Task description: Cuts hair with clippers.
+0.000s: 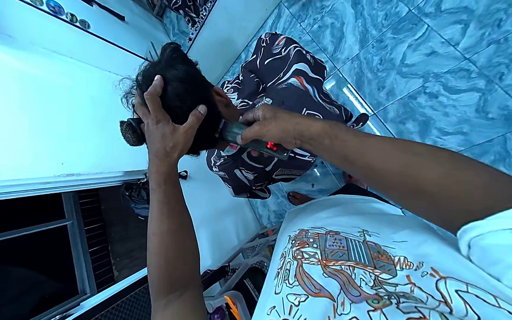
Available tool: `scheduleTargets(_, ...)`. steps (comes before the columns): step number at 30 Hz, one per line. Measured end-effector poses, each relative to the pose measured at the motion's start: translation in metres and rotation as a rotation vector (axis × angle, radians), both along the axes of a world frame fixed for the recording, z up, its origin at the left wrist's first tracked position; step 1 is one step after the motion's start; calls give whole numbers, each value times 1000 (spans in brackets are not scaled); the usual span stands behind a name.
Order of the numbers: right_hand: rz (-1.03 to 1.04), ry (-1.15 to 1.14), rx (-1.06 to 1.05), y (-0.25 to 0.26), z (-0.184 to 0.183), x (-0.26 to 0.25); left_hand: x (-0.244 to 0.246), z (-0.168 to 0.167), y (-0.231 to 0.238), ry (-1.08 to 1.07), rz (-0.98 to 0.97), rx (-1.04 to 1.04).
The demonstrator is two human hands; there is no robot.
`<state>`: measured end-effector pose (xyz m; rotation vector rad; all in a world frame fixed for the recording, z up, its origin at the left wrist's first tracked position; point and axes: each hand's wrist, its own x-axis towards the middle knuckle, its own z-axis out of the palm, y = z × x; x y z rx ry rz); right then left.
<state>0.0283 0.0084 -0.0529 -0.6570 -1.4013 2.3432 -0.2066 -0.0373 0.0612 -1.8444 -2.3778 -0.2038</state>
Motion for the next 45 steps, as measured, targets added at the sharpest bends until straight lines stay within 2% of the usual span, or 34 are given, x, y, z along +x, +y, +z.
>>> scheduleTargets(3, -6, 95, -15, -2, 10, 1, 0, 2, -1, -1, -5, -14)
scheduleTargets(7, 30, -90, 79, -12, 4, 1, 0, 4, -1, -7, 11, -38)
scheduleTargets(12, -69, 113, 5, -8, 17, 3, -3, 3, -2, -19, -27, -31)
scheduleTargets(17, -17, -86, 78, -18, 5, 1, -4, 8, -2, -71, -38, -75)
scheduleTargets(21, -104, 129, 77, -15, 15, -1, -7, 7, -1, -33, -52, -82)
scheduleTargets(26, -26, -82, 133, -22, 4, -1, -3, 10, -2, -63, -46, -97)
scheduleTargets(30, -114, 60, 133, -16, 20, 0, -6, 8, -2, -57, -63, -92)
scheduleTargets(35, -12, -112, 158, -21, 13, 1, -6, 10, -2, -84, -68, -100)
scheduleTargets(39, -96, 41, 154, -13, 26, 2, -9, 8, -2, -65, -93, -86)
scheduleTargets(43, 19, -123, 231, -13, 20, 5, -8, 10, -3, -79, -87, -98)
scheduleTargets(45, 2, -127, 196, -12, 19, 6, -8, 10, -3, -75, -81, -100)
